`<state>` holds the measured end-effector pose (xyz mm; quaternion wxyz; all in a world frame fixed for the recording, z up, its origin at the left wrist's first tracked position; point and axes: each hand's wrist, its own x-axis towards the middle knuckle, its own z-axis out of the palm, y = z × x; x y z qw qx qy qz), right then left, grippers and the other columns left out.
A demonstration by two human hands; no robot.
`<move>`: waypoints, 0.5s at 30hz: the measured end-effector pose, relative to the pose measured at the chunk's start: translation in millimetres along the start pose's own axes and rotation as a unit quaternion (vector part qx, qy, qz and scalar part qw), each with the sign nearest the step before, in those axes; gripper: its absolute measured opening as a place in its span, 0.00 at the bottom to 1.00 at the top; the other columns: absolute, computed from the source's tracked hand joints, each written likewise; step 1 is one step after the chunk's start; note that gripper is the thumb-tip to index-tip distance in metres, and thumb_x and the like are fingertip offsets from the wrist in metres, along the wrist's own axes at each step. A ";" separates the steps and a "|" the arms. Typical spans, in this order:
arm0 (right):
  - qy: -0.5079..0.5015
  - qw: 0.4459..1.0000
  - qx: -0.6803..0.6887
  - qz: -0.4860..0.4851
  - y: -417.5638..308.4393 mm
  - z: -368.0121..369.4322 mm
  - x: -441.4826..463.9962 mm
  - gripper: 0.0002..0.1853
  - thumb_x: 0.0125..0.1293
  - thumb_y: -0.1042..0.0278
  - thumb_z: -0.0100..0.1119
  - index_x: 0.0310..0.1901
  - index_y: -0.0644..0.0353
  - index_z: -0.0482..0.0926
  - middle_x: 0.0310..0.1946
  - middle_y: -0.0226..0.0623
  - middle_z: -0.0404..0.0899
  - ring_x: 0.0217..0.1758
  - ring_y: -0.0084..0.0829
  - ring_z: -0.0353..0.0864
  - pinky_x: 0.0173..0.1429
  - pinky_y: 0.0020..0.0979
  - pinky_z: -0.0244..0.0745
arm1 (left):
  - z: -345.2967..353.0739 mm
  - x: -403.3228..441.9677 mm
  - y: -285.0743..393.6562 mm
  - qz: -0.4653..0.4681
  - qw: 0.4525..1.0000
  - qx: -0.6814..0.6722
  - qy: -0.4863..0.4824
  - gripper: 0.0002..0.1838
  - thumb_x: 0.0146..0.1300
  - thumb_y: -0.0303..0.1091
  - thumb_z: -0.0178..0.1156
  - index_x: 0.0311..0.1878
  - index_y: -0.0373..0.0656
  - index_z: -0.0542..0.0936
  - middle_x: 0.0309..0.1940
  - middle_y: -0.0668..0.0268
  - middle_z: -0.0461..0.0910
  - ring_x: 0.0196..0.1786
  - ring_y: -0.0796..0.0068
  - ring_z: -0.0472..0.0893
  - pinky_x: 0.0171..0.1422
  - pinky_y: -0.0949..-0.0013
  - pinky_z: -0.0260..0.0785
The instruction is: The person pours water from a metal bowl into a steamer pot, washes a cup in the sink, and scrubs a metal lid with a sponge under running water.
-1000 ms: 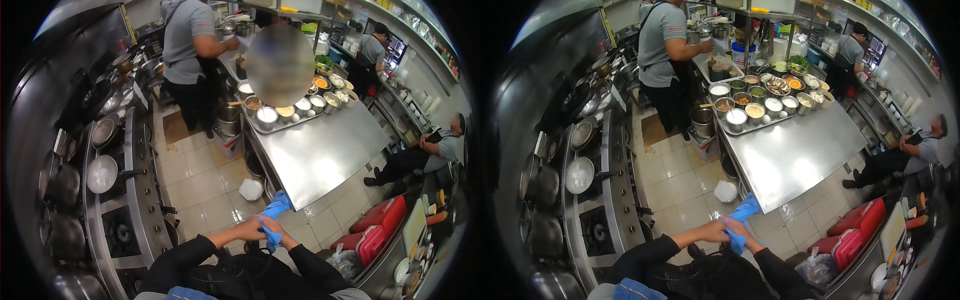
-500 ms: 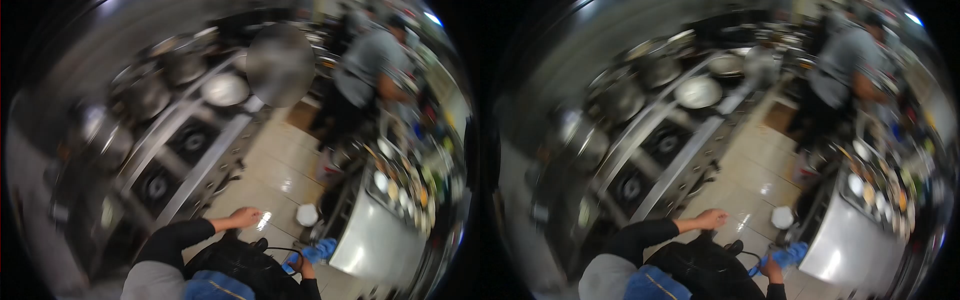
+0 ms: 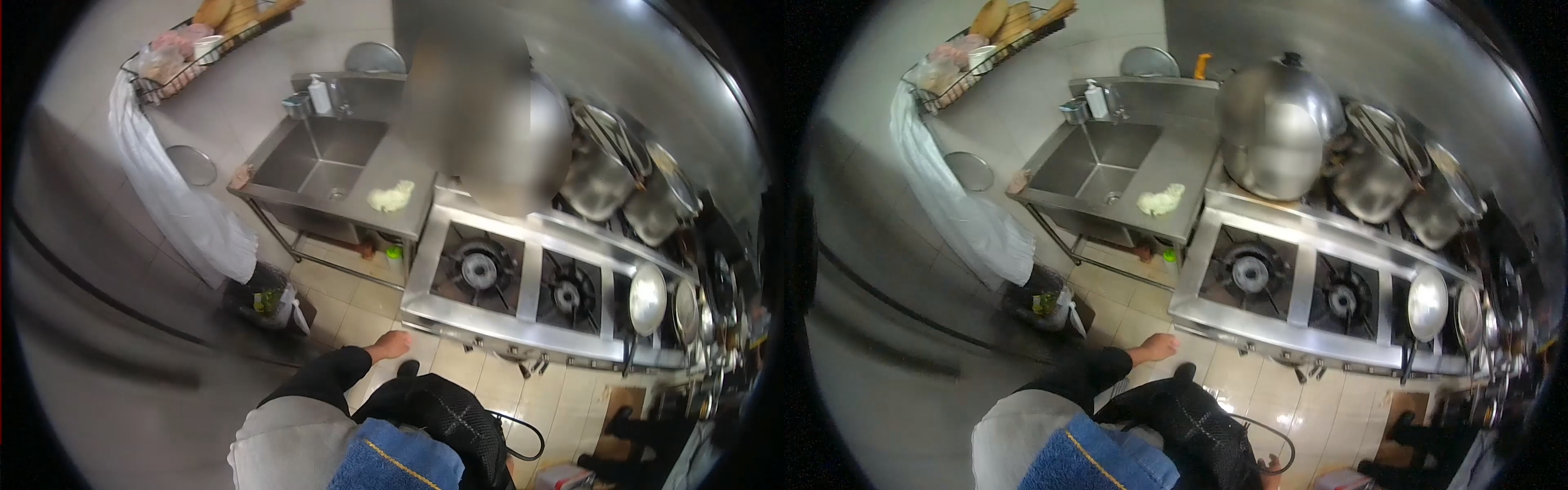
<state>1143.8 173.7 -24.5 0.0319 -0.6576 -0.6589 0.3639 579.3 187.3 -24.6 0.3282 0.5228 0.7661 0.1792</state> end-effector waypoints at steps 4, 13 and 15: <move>0.000 0.999 -0.011 -0.040 -53.5 -5.6 70.0 0.25 0.57 0.62 0.66 0.54 0.66 0.74 0.42 0.55 0.81 0.48 0.50 0.81 0.51 0.40 0.75 | -52.6 3.0 -29.7 -0.085 0.994 -0.061 -0.013 0.12 0.52 0.35 0.61 0.41 0.45 0.82 0.44 0.54 0.82 0.51 0.57 0.80 0.55 0.59 0.72; 0.110 0.958 0.095 -0.247 -269.4 -37.8 186.0 0.13 0.58 0.70 0.64 0.42 0.68 0.76 0.27 0.44 0.76 0.30 0.39 0.75 0.37 0.37 0.71 | -149.8 20.4 -62.2 -0.152 0.974 -0.095 0.135 0.10 0.50 0.36 0.63 0.35 0.46 0.83 0.33 0.58 0.83 0.40 0.57 0.82 0.44 0.59 0.73; 0.139 0.949 0.103 -0.263 -306.7 -51.6 218.3 0.11 0.60 0.69 0.64 0.40 0.64 0.75 0.21 0.33 0.68 0.25 0.27 0.65 0.32 0.31 0.64 | -160.3 9.4 -52.1 -0.171 0.962 -0.111 0.184 0.09 0.49 0.38 0.63 0.32 0.46 0.83 0.33 0.56 0.83 0.39 0.56 0.82 0.44 0.57 0.73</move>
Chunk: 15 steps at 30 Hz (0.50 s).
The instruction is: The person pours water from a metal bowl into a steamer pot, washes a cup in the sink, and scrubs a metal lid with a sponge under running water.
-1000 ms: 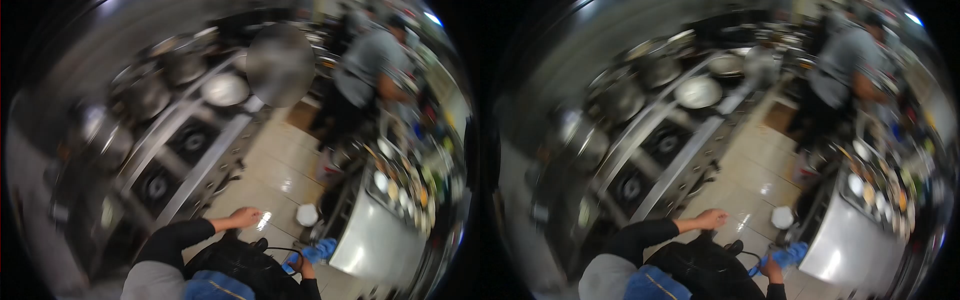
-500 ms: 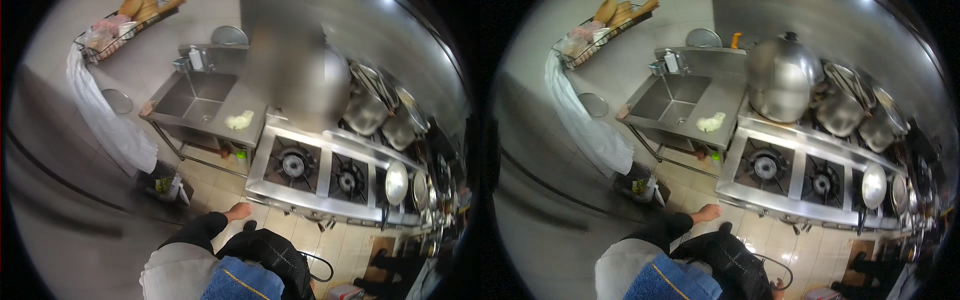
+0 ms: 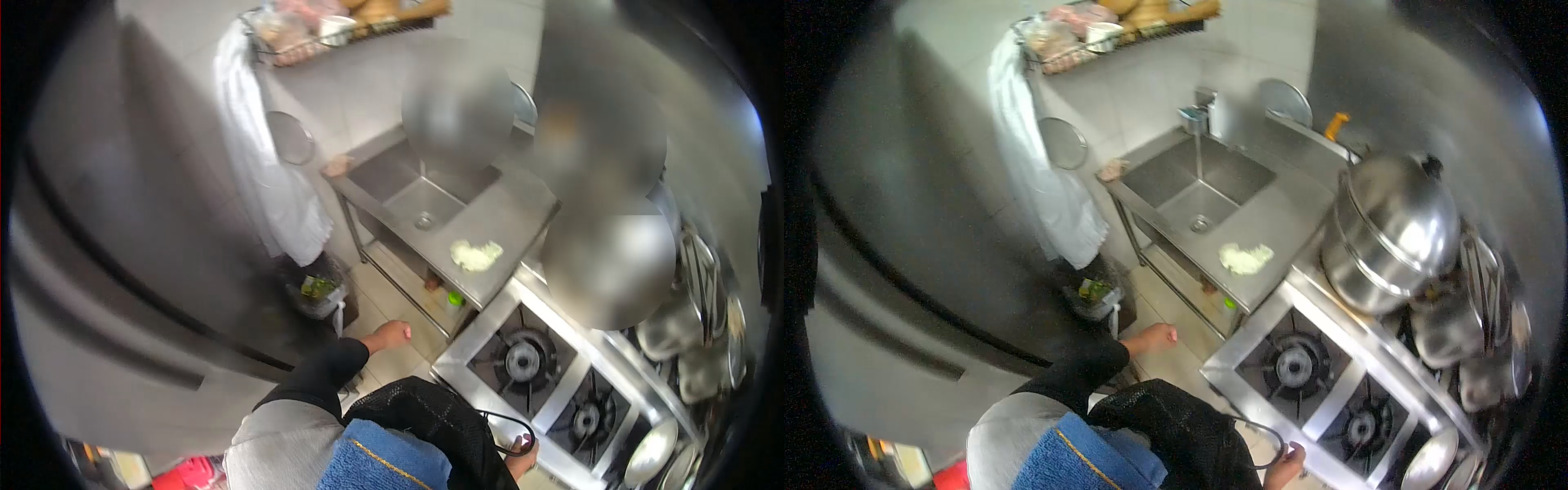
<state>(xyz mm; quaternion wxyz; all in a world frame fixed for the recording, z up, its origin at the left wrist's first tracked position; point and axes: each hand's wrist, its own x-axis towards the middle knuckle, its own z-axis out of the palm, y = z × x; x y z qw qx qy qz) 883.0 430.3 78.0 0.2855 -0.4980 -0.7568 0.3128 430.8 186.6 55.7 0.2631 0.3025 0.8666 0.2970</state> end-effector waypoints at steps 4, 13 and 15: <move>-0.030 0.991 0.016 -0.131 -81.0 -16.7 85.1 0.05 0.65 0.73 0.57 0.32 0.62 0.74 0.22 0.33 0.72 0.25 0.27 0.69 0.32 0.30 0.69 | -31.4 -7.3 6.5 -0.035 0.996 0.068 0.054 0.10 0.50 0.41 0.64 0.32 0.46 0.83 0.32 0.55 0.82 0.39 0.55 0.82 0.45 0.57 0.73; -0.114 0.973 0.154 -0.126 -133.9 14.2 132.5 0.04 0.67 0.75 0.56 0.38 0.66 0.74 0.31 0.36 0.76 0.32 0.26 0.72 0.39 0.27 0.71 | -71.3 0.8 -54.5 -0.072 0.968 0.017 0.240 0.11 0.54 0.41 0.63 0.35 0.45 0.84 0.34 0.50 0.81 0.50 0.47 0.78 0.56 0.55 0.70; -0.117 0.971 0.184 -0.098 -127.6 29.9 129.8 0.04 0.67 0.75 0.55 0.39 0.67 0.73 0.33 0.36 0.74 0.34 0.26 0.71 0.41 0.27 0.70 | -108.0 16.4 -56.6 -0.063 0.965 -0.052 0.248 0.09 0.54 0.37 0.64 0.36 0.44 0.83 0.38 0.51 0.81 0.52 0.47 0.76 0.58 0.53 0.68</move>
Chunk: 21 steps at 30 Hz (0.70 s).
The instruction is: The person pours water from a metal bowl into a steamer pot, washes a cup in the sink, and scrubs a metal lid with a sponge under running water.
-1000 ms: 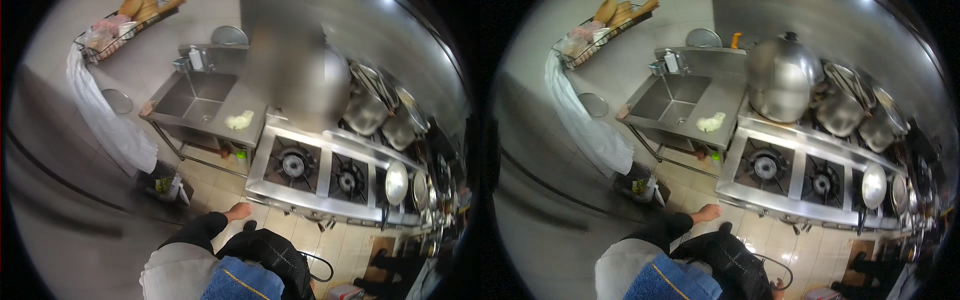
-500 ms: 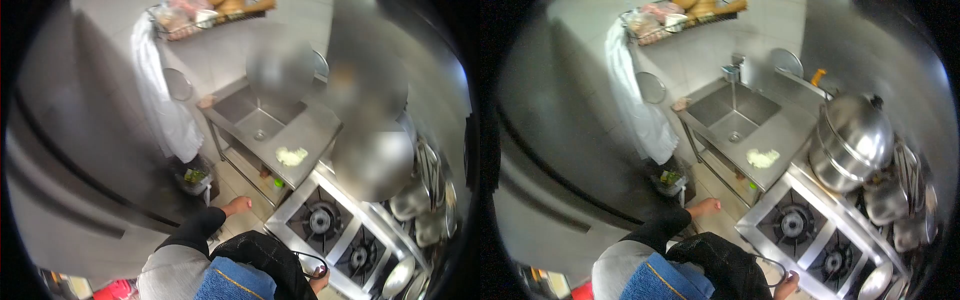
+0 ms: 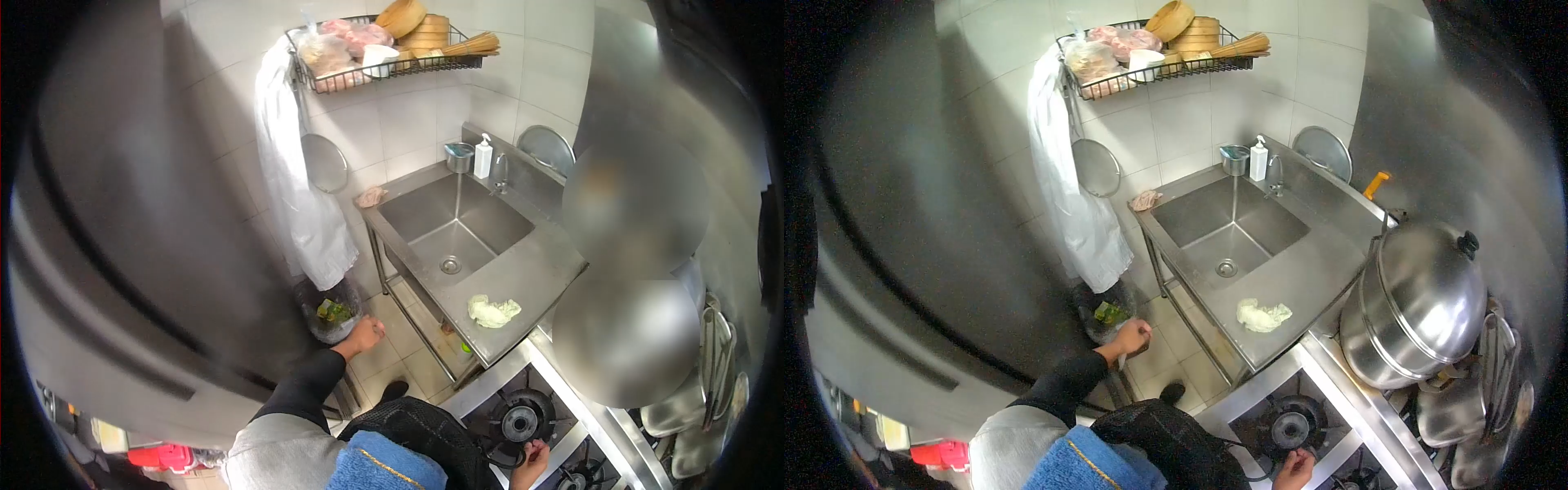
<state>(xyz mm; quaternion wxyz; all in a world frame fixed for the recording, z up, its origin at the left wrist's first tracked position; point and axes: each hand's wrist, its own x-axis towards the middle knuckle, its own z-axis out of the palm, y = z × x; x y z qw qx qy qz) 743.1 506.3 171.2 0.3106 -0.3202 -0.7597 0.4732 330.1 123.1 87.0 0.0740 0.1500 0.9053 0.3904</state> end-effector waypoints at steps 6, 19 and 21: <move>0.051 0.981 -0.183 -0.049 -47.3 70.8 18.4 0.05 0.65 0.75 0.55 0.37 0.69 0.74 0.29 0.45 0.71 0.33 0.35 0.70 0.40 0.34 0.70 | -61.8 119.2 29.2 0.071 0.991 -0.017 0.116 0.08 0.55 0.34 0.66 0.36 0.41 0.81 0.35 0.59 0.78 0.38 0.62 0.79 0.46 0.63 0.72; 0.032 0.985 -0.152 -0.075 -119.5 289.3 119.7 0.11 0.69 0.70 0.55 0.46 0.70 0.74 0.38 0.48 0.76 0.38 0.36 0.77 0.44 0.32 0.75 | -452.4 256.6 280.7 0.494 0.749 0.013 0.440 0.08 0.57 0.27 0.65 0.40 0.40 0.81 0.38 0.64 0.77 0.44 0.73 0.77 0.48 0.72 0.69; 0.042 0.981 -0.158 -0.105 -131.1 304.4 128.5 0.11 0.69 0.68 0.57 0.44 0.69 0.75 0.34 0.46 0.76 0.34 0.35 0.76 0.41 0.34 0.74 | -501.8 274.1 266.1 0.489 0.704 0.017 0.515 0.07 0.57 0.26 0.64 0.39 0.40 0.81 0.36 0.65 0.77 0.38 0.73 0.76 0.44 0.73 0.69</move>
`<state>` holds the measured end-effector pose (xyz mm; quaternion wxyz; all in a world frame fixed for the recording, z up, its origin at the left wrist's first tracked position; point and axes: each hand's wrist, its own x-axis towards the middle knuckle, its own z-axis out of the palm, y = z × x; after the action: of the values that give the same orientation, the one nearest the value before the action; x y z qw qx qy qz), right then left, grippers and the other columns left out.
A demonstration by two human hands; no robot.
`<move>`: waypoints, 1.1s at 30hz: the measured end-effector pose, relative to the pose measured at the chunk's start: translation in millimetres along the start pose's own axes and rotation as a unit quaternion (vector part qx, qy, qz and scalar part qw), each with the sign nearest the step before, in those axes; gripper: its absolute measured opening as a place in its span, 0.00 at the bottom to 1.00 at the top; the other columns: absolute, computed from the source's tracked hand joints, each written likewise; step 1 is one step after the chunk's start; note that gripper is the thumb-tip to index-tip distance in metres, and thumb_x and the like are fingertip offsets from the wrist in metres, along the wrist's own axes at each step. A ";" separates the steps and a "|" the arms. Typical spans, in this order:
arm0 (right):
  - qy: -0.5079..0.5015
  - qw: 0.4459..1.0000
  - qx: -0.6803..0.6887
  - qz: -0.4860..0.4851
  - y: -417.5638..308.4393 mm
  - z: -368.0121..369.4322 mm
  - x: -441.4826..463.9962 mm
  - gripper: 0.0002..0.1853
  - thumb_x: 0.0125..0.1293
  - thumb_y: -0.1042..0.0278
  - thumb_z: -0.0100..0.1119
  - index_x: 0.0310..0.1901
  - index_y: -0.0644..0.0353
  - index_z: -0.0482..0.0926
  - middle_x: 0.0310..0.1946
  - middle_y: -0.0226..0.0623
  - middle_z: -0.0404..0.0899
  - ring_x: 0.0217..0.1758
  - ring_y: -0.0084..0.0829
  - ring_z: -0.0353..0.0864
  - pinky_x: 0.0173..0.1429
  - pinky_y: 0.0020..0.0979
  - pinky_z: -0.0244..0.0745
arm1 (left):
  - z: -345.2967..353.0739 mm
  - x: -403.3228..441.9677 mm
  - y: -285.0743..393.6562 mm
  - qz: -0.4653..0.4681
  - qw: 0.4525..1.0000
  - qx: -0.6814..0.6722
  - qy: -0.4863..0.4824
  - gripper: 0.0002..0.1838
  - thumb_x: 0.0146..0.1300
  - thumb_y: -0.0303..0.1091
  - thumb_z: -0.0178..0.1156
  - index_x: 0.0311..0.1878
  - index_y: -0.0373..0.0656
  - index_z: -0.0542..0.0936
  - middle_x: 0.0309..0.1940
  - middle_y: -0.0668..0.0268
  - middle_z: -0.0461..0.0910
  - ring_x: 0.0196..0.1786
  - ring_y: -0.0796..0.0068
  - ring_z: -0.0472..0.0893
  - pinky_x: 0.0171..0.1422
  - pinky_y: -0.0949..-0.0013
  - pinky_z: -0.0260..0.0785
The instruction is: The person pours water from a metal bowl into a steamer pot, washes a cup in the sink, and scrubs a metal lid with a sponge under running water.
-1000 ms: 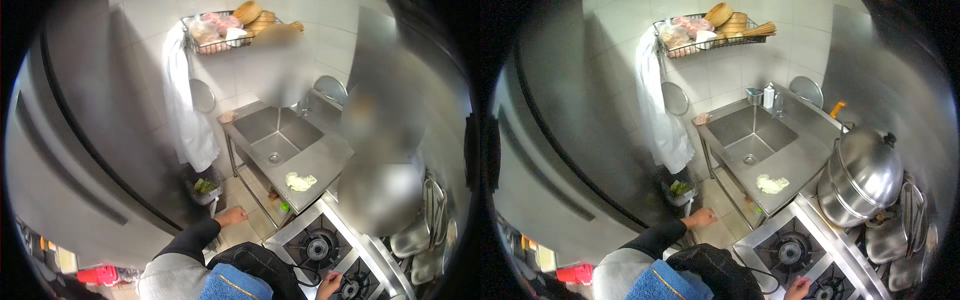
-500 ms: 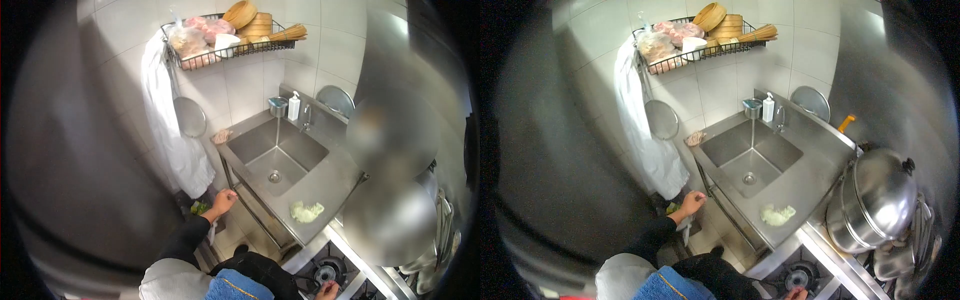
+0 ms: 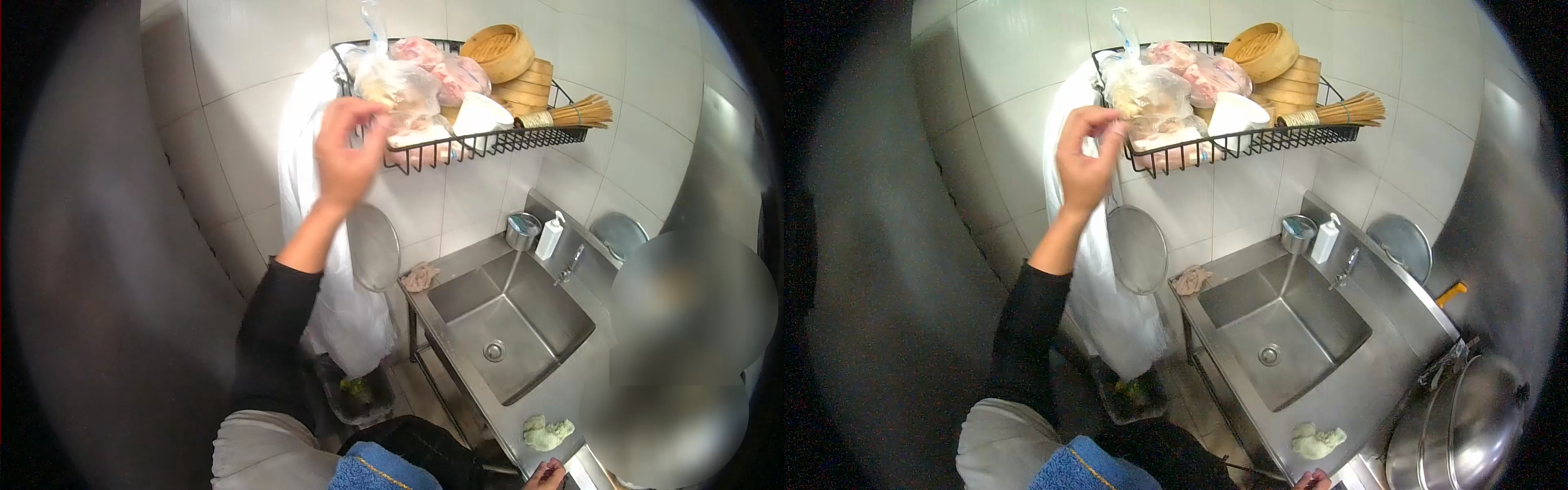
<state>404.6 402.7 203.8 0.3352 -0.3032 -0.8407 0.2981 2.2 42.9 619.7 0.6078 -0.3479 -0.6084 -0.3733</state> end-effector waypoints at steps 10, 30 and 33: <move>0.002 0.999 -0.037 0.010 -19.4 13.2 17.7 0.13 0.69 0.64 0.57 0.43 0.68 0.76 0.32 0.46 0.75 0.33 0.39 0.74 0.41 0.37 0.72 | -44.5 12.1 -82.5 -0.133 0.989 0.012 0.061 0.07 0.62 0.29 0.62 0.41 0.39 0.83 0.37 0.69 0.78 0.38 0.81 0.74 0.44 0.76 0.67; 0.071 0.997 0.001 0.031 -5.2 6.1 16.1 0.08 0.54 0.81 0.56 0.25 0.64 0.67 0.25 0.44 0.66 0.28 0.44 0.69 0.32 0.39 0.64 | 88.8 -89.2 26.5 0.029 0.960 -0.215 -0.179 0.07 0.65 0.22 0.54 0.43 0.36 0.78 0.46 0.59 0.74 0.51 0.67 0.73 0.54 0.68 0.69; 0.049 0.996 0.032 0.063 -16.6 -16.5 20.3 0.06 0.55 0.81 0.59 0.34 0.63 0.73 0.33 0.42 0.73 0.34 0.41 0.74 0.36 0.34 0.71 | 155.0 -153.8 53.4 -0.088 0.902 -0.296 -0.302 0.06 0.63 0.21 0.57 0.43 0.36 0.78 0.45 0.61 0.75 0.47 0.71 0.74 0.53 0.70 0.69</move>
<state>399.7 411.4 233.1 0.3662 -0.3595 -0.7923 0.3299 -22.4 209.1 470.4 0.2282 -0.5534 -0.6523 -0.4650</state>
